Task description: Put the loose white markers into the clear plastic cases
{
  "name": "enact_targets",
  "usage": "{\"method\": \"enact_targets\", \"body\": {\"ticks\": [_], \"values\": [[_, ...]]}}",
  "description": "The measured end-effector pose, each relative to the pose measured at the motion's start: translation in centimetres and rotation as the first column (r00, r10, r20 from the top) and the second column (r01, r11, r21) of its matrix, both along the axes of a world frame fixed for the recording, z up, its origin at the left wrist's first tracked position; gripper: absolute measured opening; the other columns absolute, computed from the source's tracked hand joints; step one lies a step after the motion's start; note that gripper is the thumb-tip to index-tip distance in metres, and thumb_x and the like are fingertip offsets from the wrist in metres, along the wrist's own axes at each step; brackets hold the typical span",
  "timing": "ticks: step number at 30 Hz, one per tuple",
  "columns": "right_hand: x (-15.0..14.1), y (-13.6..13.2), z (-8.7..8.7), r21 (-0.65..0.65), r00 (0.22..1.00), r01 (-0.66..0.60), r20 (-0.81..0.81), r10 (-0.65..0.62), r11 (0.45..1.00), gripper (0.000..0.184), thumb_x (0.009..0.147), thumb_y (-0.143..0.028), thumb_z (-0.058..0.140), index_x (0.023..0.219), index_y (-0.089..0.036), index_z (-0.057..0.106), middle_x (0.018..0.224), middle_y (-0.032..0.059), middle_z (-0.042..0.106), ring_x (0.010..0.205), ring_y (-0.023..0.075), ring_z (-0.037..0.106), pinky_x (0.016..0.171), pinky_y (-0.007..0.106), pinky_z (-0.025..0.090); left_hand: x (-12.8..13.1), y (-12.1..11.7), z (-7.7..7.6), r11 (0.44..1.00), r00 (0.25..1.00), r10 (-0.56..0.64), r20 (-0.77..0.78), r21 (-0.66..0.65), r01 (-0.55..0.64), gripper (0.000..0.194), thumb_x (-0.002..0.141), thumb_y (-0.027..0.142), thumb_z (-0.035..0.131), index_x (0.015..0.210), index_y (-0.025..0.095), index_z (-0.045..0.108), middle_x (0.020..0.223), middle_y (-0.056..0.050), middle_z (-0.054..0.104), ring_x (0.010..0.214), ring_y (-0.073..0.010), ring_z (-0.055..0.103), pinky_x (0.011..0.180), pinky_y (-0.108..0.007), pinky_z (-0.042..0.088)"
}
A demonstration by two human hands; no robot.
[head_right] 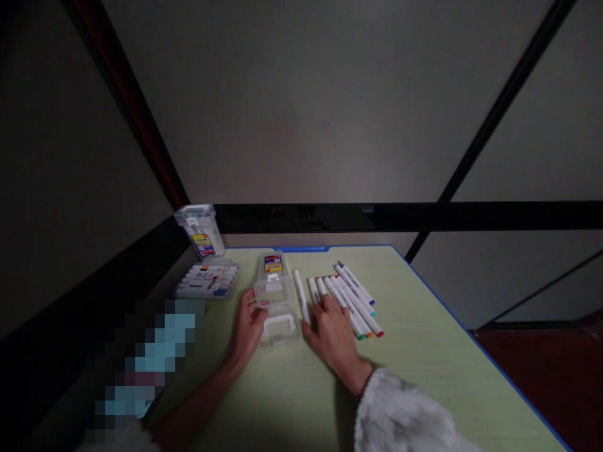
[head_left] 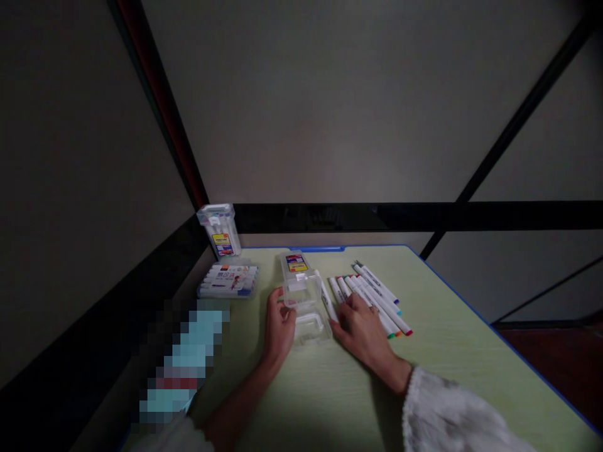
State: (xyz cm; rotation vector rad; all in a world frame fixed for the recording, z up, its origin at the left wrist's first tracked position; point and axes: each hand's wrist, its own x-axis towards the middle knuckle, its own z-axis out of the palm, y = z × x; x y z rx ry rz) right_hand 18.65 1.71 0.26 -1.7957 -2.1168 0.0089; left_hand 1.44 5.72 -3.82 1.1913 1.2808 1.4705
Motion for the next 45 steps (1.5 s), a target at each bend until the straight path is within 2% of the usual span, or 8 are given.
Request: {"method": "enact_targets", "body": {"ticks": [7, 13, 16, 21, 27, 35, 39, 45], "values": [[-0.2, 0.0, -0.5, 0.011, 0.998, -0.007, 0.069, 0.007, 1.0, 0.016, 0.082, -0.032, 0.052, 0.075, -0.019, 0.058, 0.088, 0.0119, 0.053, 0.086, 0.0313, 0.051, 0.068, 0.043, 0.036, 0.2, -0.4, 0.2, 1.0, 1.0, 0.022, -0.014, -0.004, -0.022, 0.042, 0.065, 0.006, 0.051, 0.104, 0.019, 0.045, 0.085, -0.001, 0.06, 0.076, -0.0142, 0.06, 0.066, -0.024, 0.047], [-0.3, 0.1, -1.3, 0.035, 0.998, -0.022, 0.067, 0.019, 0.999, 0.016, 0.084, -0.026, 0.049, 0.074, -0.019, 0.059, 0.089, 0.0121, 0.053, 0.086, 0.031, 0.05, 0.068, 0.044, 0.035, 0.0, -0.8, 0.1, 0.998, 0.999, 0.047, -0.028, 0.046, -0.046, 0.036, 0.07, 0.013, 0.052, 0.104, 0.02, 0.045, 0.089, -0.003, 0.058, 0.076, -0.0154, 0.058, 0.067, -0.026, 0.046], [-0.2, -0.1, -1.5, 0.046, 1.0, -0.008, 0.001, 0.008, 0.999, 0.019, 0.085, -0.025, 0.047, 0.07, -0.019, 0.058, 0.084, 0.0094, 0.052, 0.084, 0.0293, 0.05, 0.067, 0.043, 0.035, -0.2, -1.0, 0.3, 0.991, 0.994, 0.101, -0.041, 0.093, -0.096, 0.035, 0.071, 0.015, 0.052, 0.105, 0.021, 0.045, 0.093, -0.003, 0.055, 0.081, -0.0164, 0.056, 0.071, -0.028, 0.044], [0.2, -0.4, -1.5, 0.103, 0.985, 0.031, -0.173, -0.013, 0.994, 0.022, 0.086, -0.026, 0.045, 0.066, -0.02, 0.053, 0.079, 0.0066, 0.05, 0.078, 0.0264, 0.048, 0.065, 0.04, 0.033, -0.6, -1.5, 1.5, 0.96, 0.977, 0.2, -0.068, 0.215, -0.182, 0.032, 0.07, 0.016, 0.053, 0.101, 0.022, 0.048, 0.105, -0.004, 0.051, 0.101, -0.0202, 0.047, 0.088, -0.033, 0.034], [1.0, -0.6, -0.9, 0.191, 0.935, 0.049, -0.354, 0.022, 0.98, 0.026, 0.088, -0.031, 0.037, 0.067, -0.022, 0.047, 0.075, 0.0047, 0.047, 0.073, 0.0248, 0.047, 0.063, 0.039, 0.033, -0.7, -2.3, 2.4, 0.901, 0.961, 0.243, -0.133, 0.399, -0.172, 0.032, 0.073, 0.013, 0.053, 0.104, 0.022, 0.047, 0.106, -0.005, 0.051, 0.101, -0.0209, 0.047, 0.087, -0.032, 0.033], [1.4, -1.1, -0.7, 0.267, 0.925, -0.023, -0.36, 0.122, 0.964, 0.016, 0.09, -0.03, 0.038, 0.079, -0.024, 0.048, 0.079, 0.0039, 0.05, 0.076, 0.0244, 0.048, 0.068, 0.04, 0.035, -0.5, -3.1, 3.0, 0.861, 0.98, 0.163, -0.113, 0.501, -0.085, 0.033, 0.073, 0.012, 0.055, 0.105, 0.021, 0.05, 0.104, -0.006, 0.051, 0.098, -0.0215, 0.048, 0.084, -0.032, 0.036], [1.5, -1.1, -0.6, 0.253, 0.928, -0.056, -0.343, 0.143, 0.966, 0.017, 0.091, -0.031, 0.037, 0.08, -0.024, 0.048, 0.08, 0.0039, 0.051, 0.077, 0.0246, 0.048, 0.069, 0.04, 0.035, -0.5, -3.0, 3.2, 0.864, 0.989, 0.126, -0.083, 0.499, -0.068, 0.035, 0.073, 0.012, 0.056, 0.107, 0.022, 0.049, 0.103, -0.005, 0.051, 0.096, -0.0199, 0.049, 0.083, -0.031, 0.037], [1.7, -0.9, -0.6, 0.23, 0.939, -0.087, -0.307, 0.157, 0.969, 0.021, 0.092, -0.033, 0.036, 0.079, -0.023, 0.049, 0.081, 0.0051, 0.053, 0.077, 0.0246, 0.048, 0.069, 0.04, 0.035, -0.7, -2.0, 4.1, 0.896, 0.982, 0.147, 0.121, 0.404, -0.184, 0.034, 0.071, 0.021, 0.063, 0.103, 0.02, 0.052, 0.095, -0.004, 0.055, 0.081, -0.0154, 0.054, 0.074, -0.026, 0.044]]}}
